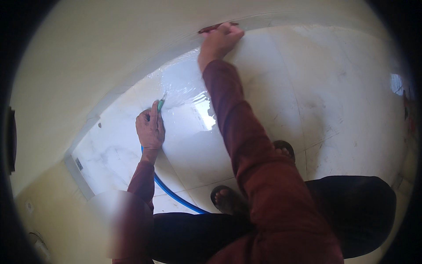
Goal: The person cleans white marble floor tiles using a blue hose to spray water and a small red scraper to remove dirt. They repeatedly wet the surface and scrape along the grout lines and tile faces.
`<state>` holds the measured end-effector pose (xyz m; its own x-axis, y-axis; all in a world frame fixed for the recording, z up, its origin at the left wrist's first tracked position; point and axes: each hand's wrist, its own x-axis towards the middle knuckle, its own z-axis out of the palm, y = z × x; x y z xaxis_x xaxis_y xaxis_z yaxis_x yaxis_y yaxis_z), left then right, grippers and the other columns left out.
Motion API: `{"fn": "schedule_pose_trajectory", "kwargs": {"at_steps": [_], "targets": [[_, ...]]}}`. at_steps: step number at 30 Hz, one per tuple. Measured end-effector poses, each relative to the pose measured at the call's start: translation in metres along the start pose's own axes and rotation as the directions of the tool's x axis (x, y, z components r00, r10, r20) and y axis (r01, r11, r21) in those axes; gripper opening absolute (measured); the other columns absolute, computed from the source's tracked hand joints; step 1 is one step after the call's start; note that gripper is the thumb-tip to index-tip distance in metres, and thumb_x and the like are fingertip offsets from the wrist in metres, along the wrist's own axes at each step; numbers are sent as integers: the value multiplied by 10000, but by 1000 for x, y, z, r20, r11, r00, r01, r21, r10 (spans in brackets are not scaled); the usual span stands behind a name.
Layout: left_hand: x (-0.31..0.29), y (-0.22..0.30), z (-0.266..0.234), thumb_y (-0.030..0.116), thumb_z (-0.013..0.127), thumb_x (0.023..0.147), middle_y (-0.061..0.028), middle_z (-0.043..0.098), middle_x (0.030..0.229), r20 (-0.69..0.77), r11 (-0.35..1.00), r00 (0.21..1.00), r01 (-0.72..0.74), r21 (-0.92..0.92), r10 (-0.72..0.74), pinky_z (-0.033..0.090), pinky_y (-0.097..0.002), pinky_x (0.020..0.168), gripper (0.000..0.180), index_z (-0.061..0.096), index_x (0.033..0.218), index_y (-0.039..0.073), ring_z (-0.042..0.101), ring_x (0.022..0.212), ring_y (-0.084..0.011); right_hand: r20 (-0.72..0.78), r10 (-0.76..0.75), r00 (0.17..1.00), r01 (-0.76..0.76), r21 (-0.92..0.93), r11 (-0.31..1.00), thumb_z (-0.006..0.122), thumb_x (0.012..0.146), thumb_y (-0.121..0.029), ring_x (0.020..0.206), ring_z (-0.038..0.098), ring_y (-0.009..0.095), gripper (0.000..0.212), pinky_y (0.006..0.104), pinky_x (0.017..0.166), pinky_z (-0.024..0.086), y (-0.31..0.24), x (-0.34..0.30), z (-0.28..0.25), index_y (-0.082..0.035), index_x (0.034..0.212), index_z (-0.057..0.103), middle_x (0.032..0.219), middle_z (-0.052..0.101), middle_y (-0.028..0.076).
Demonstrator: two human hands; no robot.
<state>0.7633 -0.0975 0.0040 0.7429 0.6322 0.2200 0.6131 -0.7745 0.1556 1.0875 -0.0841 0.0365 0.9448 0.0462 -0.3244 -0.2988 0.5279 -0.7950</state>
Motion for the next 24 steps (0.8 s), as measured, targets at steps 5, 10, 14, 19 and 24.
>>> {"fn": "schedule_pose_trajectory", "kwargs": {"at_steps": [5, 10, 14, 19, 24], "targets": [[-7, -5, -2, 147, 694, 948, -64, 580, 1039, 4, 998, 1000, -17, -62, 17, 483, -383, 859, 501, 615, 1432, 251, 559, 926, -249, 193, 305, 933, -308, -11, 951, 498, 1038, -80, 661, 582, 189, 154, 356, 615, 567, 41, -99, 19, -57, 1123, 372, 943, 576, 130], [-42, -11, -11, 158, 661, 965, -78, 577, 1084, -35, 996, 996, 85, -41, -87, 474, -398, 906, 450, 636, 1409, 227, 556, 981, -266, 243, 16, 970, -4, -49, 999, 425, 1037, -84, 584, 558, 185, 115, 314, 560, 505, -11, 76, -37, -36, 1138, 400, 842, 585, 99], [-47, -17, -18, 158, 644, 972, -80, 580, 1085, -20, 991, 990, 137, 1, -137, 462, -398, 912, 437, 645, 1405, 219, 550, 977, -266, 34, 173, 984, -174, 52, 983, 459, 1020, -27, 634, 570, 182, 126, 339, 580, 538, 41, -92, 36, -45, 1123, 389, 904, 565, 113], [-55, -17, -18, 162, 646, 971, -81, 580, 1078, -15, 989, 989, 146, -38, -147, 461, -398, 903, 437, 649, 1403, 219, 549, 971, -262, 347, 160, 924, -155, -41, 987, 470, 991, 9, 636, 601, 225, 159, 378, 583, 562, 56, -78, -5, -25, 1119, 383, 860, 587, 131], [-51, -13, -20, 178, 649, 972, -79, 583, 1074, -4, 985, 986, 169, -33, -169, 466, -396, 901, 440, 644, 1409, 230, 555, 978, -259, 144, -7, 990, 24, -116, 993, 434, 965, -16, 631, 557, 214, 28, 351, 629, 515, 11, -33, -21, -43, 969, 430, 821, 553, 106]]}}
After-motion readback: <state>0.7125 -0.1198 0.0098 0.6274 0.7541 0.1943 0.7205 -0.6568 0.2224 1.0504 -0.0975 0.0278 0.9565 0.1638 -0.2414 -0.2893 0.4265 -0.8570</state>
